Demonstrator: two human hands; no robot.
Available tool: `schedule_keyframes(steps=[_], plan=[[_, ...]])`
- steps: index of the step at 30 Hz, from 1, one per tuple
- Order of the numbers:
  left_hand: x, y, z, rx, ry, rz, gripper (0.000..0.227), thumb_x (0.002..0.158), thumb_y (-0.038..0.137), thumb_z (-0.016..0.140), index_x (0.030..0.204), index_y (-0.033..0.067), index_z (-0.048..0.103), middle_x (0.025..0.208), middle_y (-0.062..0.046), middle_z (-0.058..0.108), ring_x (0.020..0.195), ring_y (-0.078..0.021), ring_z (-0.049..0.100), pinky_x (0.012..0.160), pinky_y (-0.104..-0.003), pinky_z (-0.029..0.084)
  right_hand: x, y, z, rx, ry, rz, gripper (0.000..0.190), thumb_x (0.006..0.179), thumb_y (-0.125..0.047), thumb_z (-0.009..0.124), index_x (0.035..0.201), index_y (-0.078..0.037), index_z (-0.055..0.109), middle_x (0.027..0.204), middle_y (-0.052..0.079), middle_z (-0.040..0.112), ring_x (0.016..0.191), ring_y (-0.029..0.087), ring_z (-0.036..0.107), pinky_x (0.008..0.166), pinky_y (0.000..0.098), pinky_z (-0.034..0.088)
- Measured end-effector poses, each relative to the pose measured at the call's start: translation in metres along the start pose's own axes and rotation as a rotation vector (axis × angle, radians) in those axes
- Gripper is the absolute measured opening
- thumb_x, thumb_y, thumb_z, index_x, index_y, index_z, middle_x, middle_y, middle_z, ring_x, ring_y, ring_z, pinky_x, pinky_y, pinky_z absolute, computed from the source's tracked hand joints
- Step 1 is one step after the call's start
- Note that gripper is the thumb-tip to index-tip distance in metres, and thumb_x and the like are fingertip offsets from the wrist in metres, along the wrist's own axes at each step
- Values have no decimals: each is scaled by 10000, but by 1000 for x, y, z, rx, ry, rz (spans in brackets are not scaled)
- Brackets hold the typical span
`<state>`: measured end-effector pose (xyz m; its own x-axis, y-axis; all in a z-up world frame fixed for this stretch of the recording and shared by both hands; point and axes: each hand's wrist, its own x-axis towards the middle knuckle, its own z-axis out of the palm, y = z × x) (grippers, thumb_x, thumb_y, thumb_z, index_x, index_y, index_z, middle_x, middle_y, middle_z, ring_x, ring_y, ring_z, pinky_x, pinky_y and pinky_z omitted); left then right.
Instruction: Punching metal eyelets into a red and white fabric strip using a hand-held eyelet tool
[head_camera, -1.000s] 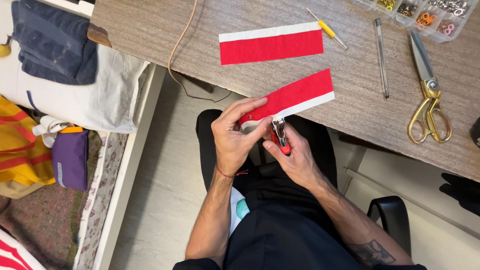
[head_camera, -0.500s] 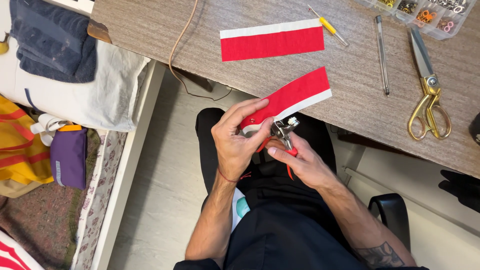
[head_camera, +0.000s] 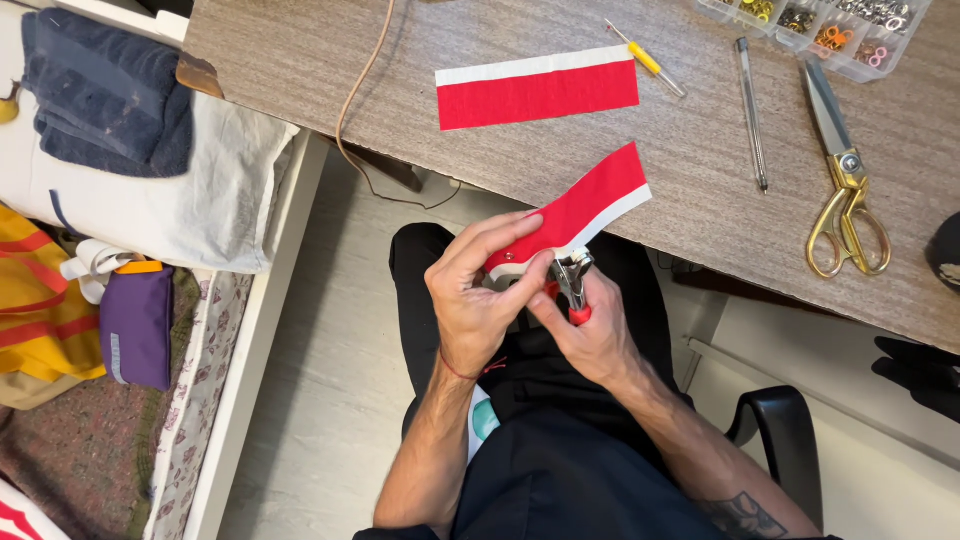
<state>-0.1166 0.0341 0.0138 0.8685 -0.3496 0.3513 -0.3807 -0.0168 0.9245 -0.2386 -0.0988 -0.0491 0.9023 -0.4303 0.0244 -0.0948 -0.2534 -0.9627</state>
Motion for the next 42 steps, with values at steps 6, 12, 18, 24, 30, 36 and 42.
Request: schedule_keyframes(steps=[6, 12, 18, 24, 30, 36, 42], plan=[[-2, 13, 0, 2, 6, 12, 346, 921, 105, 1020, 1249, 146, 916, 1211, -121, 907, 1146, -340, 892, 983, -437, 690, 6, -23, 3, -149, 105, -110, 277, 948, -208, 949, 925, -15, 751, 929, 186, 734, 934, 398, 800, 838, 456, 637], [-4, 23, -1, 21, 16, 51, 355, 910, 97, 1031, 1244, 142, 921, 1211, -123, 910, 1137, -347, 898, 987, -442, 699, 6, -27, 6, -222, 161, -170, 286, 901, -170, 964, 841, -31, 722, 914, 175, 707, 926, 416, 788, 829, 460, 638], [-7, 35, 3, 47, 51, 101, 320, 933, 71, 1011, 1235, 119, 916, 1205, -132, 910, 1108, -353, 907, 956, -444, 715, 9, -37, 4, -216, 185, -193, 281, 877, -162, 968, 826, -48, 716, 954, 181, 735, 926, 424, 784, 827, 471, 639], [-10, 38, 4, 62, 61, 138, 311, 943, 60, 1005, 1236, 114, 915, 1207, -124, 909, 1095, -339, 910, 935, -439, 726, 12, -46, 1, -227, 184, -247, 305, 885, -139, 969, 849, -11, 695, 1010, 220, 739, 962, 459, 784, 852, 501, 640], [-10, 41, 5, 46, 64, 152, 299, 948, 51, 998, 1231, 105, 916, 1191, -129, 909, 1085, -334, 911, 926, -436, 729, 10, -48, 4, -221, 180, -251, 349, 863, -167, 998, 819, -24, 683, 999, 195, 738, 929, 442, 775, 839, 486, 641], [-11, 42, 4, 21, 60, 136, 292, 932, 59, 1009, 1207, 98, 919, 1171, -142, 910, 1065, -335, 913, 913, -439, 729, 10, -50, 1, -215, 191, -265, 346, 871, -155, 995, 800, -39, 676, 989, 194, 742, 915, 436, 778, 831, 475, 638], [-10, 44, 4, 18, 61, 143, 286, 932, 57, 1008, 1201, 90, 918, 1158, -155, 907, 1051, -347, 911, 900, -446, 726, 7, -47, 2, -203, 194, -273, 327, 869, -134, 996, 791, -39, 693, 952, 182, 742, 879, 432, 779, 800, 471, 635]])
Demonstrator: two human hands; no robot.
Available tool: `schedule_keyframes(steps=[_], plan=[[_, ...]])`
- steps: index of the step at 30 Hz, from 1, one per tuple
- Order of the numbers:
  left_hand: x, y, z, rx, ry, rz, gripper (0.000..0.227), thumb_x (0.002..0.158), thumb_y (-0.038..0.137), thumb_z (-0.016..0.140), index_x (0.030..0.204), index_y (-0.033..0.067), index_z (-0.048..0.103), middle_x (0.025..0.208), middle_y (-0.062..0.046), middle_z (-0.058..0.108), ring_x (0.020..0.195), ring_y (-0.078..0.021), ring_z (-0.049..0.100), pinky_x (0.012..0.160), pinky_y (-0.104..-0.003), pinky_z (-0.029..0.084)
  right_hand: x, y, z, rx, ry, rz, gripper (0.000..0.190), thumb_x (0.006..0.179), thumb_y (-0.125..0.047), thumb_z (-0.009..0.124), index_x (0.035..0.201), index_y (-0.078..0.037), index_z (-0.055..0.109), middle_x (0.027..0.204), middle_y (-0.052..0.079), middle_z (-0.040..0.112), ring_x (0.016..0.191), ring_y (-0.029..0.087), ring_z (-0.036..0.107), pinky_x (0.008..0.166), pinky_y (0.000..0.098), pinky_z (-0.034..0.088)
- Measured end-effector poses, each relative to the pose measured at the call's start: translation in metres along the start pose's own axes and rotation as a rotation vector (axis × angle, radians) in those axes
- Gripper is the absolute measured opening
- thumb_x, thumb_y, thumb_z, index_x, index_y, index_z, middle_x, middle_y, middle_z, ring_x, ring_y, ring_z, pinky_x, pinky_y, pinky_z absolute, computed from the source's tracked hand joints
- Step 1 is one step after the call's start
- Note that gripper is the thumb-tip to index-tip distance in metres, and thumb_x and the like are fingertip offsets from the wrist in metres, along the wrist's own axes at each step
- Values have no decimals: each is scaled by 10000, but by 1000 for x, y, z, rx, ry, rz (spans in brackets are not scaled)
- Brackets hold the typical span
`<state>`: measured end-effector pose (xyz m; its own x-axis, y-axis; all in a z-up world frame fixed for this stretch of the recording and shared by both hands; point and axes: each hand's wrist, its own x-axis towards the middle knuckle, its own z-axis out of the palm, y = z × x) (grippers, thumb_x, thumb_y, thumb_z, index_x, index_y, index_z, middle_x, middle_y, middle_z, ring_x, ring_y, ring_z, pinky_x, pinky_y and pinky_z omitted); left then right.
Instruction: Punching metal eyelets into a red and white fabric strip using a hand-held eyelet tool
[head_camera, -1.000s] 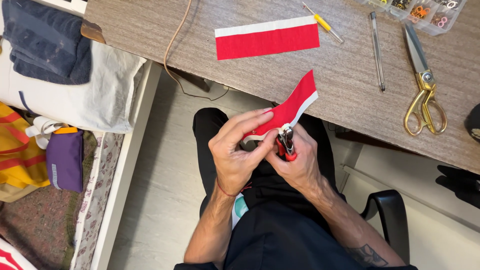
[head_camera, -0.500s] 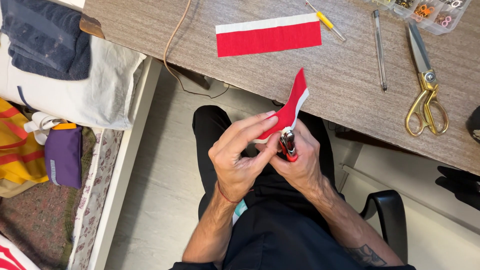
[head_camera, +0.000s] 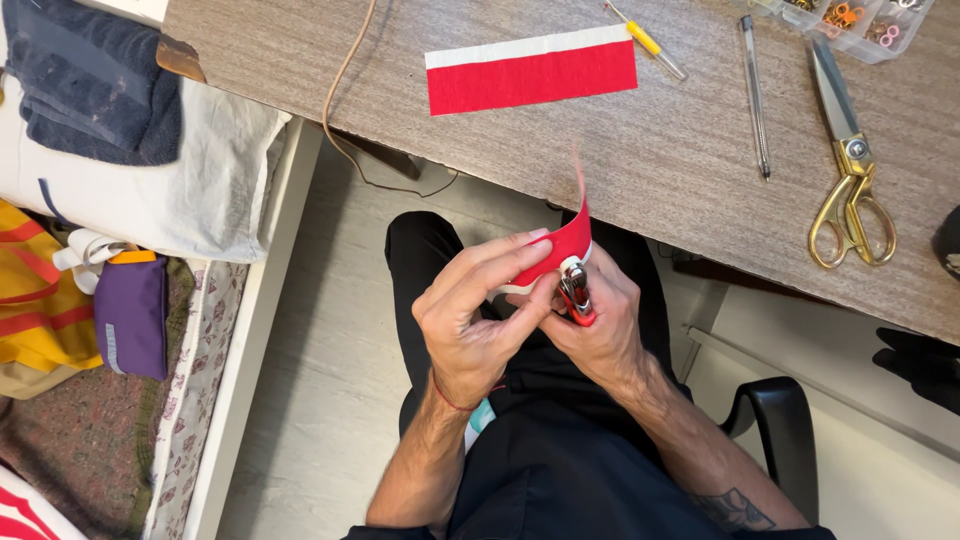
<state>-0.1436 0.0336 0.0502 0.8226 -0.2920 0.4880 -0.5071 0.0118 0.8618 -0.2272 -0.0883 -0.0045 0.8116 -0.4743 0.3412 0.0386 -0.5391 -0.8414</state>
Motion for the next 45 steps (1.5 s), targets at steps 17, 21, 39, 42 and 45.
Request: schedule_keyframes(steps=[17, 21, 39, 42, 45], plan=[[-10, -4, 0, -57, -18, 17, 766, 945, 27, 1000, 1615, 3, 629, 1439, -230, 836, 1266, -366, 855, 987, -421, 715, -31, 76, 9, 14, 8, 44, 266, 865, -135, 979, 802, -62, 730, 656, 123, 706, 618, 344, 735, 604, 386, 584], [-17, -19, -1, -222, -30, -78, 1035, 947, 72, 1011, 1778, -22, 401, 1538, -285, 773, 1421, -358, 767, 1156, -425, 638, -21, 69, 6, 138, -50, 127, 278, 834, -129, 992, 757, -70, 732, 580, 90, 695, 518, 246, 682, 554, 344, 568], [-68, -100, 44, -774, -412, -347, 816, 804, 348, 1074, 1432, -58, 749, 931, -163, 818, 741, -108, 716, 570, -286, 569, -30, 66, -1, 628, -248, 133, 404, 1107, -338, 778, 831, -48, 836, 663, 83, 759, 657, 114, 739, 686, 260, 628], [-52, -82, 45, -851, -479, -233, 806, 860, 492, 1033, 1429, -19, 776, 1198, -174, 816, 1040, -159, 759, 807, -332, 620, -56, 76, 13, 658, -162, 170, 362, 1038, -360, 910, 948, -20, 827, 806, 101, 794, 781, 150, 773, 749, 276, 629], [-31, -59, 47, -930, -554, -119, 820, 917, 635, 992, 1425, 19, 803, 1465, -186, 815, 1339, -210, 803, 1045, -378, 671, -51, 70, 11, 642, -145, 160, 354, 1029, -352, 914, 928, -27, 817, 788, 93, 784, 762, 146, 764, 735, 273, 621]])
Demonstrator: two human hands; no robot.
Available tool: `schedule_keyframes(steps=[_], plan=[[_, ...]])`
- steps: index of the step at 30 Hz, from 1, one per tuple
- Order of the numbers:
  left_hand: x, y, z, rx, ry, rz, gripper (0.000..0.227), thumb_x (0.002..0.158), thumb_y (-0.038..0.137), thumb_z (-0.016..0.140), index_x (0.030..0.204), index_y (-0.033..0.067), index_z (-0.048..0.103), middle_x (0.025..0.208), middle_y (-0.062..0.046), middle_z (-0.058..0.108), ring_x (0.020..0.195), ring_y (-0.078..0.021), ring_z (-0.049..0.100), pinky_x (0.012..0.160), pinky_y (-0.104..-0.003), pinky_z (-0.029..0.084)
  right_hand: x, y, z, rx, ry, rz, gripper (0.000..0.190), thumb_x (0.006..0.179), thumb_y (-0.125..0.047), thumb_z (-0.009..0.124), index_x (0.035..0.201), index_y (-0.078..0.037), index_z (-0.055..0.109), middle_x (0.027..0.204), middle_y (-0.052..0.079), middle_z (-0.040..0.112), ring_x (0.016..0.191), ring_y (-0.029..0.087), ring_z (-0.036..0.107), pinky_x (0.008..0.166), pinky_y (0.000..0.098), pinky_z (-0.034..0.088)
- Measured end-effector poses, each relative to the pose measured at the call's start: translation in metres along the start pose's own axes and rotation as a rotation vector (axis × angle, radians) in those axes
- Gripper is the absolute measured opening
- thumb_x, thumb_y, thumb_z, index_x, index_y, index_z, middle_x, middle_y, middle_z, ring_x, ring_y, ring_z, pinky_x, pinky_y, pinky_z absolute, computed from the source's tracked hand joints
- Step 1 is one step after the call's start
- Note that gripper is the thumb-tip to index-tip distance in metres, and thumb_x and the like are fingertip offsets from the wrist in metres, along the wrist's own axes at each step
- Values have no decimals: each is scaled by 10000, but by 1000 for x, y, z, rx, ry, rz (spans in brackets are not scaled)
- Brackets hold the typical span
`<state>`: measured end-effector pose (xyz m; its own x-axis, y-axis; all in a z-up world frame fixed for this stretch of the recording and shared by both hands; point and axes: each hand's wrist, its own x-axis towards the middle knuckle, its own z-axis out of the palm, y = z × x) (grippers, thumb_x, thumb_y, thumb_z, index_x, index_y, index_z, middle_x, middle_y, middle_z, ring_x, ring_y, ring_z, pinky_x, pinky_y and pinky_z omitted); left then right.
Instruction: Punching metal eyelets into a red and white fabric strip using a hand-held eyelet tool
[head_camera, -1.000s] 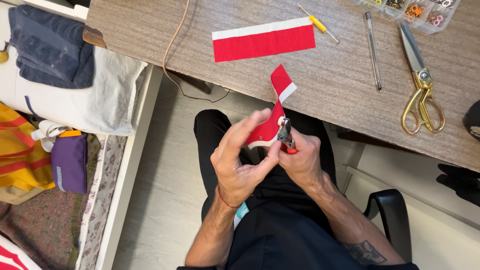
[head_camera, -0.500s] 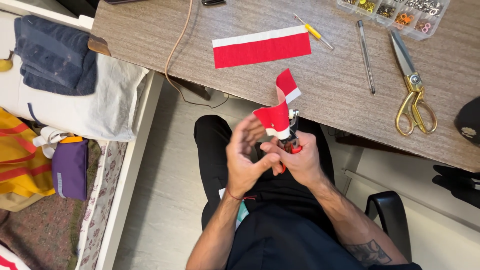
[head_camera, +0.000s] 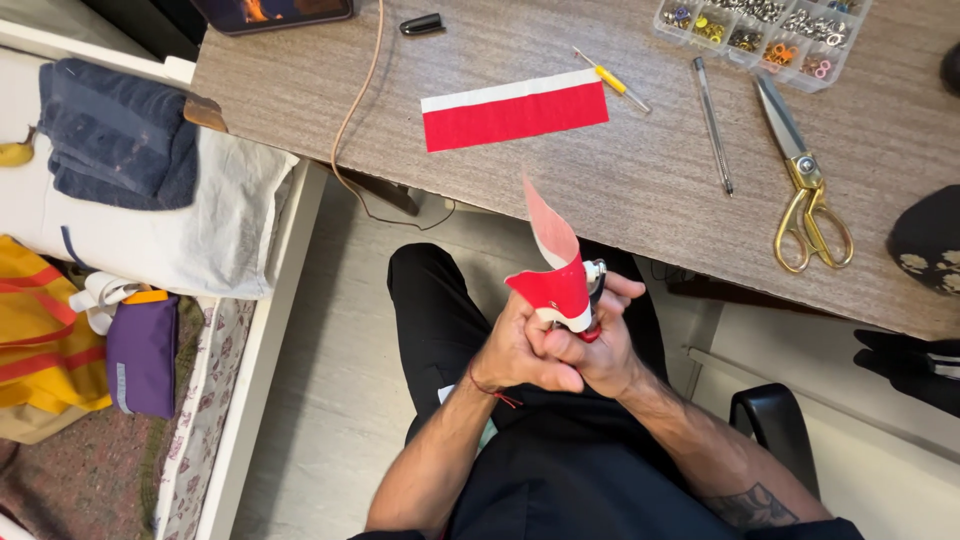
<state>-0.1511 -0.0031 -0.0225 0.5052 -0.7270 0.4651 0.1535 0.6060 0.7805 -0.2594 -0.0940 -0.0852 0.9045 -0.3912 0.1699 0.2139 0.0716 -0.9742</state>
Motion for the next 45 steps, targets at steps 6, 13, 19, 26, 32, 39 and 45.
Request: schedule_keyframes(steps=[6, 13, 19, 26, 32, 39, 45], plan=[[21, 39, 26, 36, 154, -84, 533, 810, 310, 1078, 1157, 28, 787, 987, -49, 765, 953, -41, 652, 769, -253, 566, 12, -14, 1, -33, -6, -33, 338, 1003, -328, 925, 869, -50, 787, 734, 69, 754, 706, 136, 735, 694, 263, 597], [-2, 13, 17, 161, 188, -130, 491, 932, 334, 980, 1218, -25, 805, 1064, -141, 836, 905, -168, 814, 797, -294, 654, 26, -27, 11, -72, 0, -52, 337, 977, -304, 936, 810, -73, 758, 679, 45, 723, 650, 126, 706, 653, 253, 573], [-2, 14, 16, 248, 257, -60, 407, 941, 360, 918, 1090, -4, 815, 1043, -135, 858, 865, -200, 827, 776, -343, 670, 41, -37, 18, -111, 9, -67, 350, 951, -280, 947, 751, -96, 728, 625, 22, 693, 594, 116, 677, 611, 244, 549], [11, 36, 26, 374, 310, -4, 302, 931, 295, 876, 972, 7, 796, 923, -129, 837, 772, -256, 825, 728, -370, 669, 50, -49, 27, -157, 0, -80, 384, 919, -251, 962, 677, -124, 691, 557, -8, 655, 524, 104, 642, 560, 232, 518], [23, 49, 29, 432, 354, 31, 220, 891, 214, 866, 874, 24, 755, 714, -131, 705, 627, -193, 670, 614, -365, 582, 66, -63, 33, -192, -12, -101, 423, 893, -227, 973, 618, -147, 662, 502, -32, 625, 468, 94, 613, 519, 222, 494], [2, 19, 10, 238, 297, -121, 513, 922, 374, 885, 1330, 65, 850, 1010, -79, 856, 858, -141, 798, 819, -330, 681, 73, -85, 36, -226, -70, -175, 482, 861, -197, 987, 543, -176, 626, 434, -61, 588, 398, 82, 578, 467, 211, 465], [3, 20, 31, 115, 611, 140, 1186, 706, 679, 1099, 1513, 148, 411, 1589, -100, 476, 1411, -211, 651, 1212, -358, 586, 87, -101, 13, -268, -83, -183, 535, 835, -173, 999, 484, -199, 596, 379, -85, 558, 342, 72, 549, 425, 201, 441]])
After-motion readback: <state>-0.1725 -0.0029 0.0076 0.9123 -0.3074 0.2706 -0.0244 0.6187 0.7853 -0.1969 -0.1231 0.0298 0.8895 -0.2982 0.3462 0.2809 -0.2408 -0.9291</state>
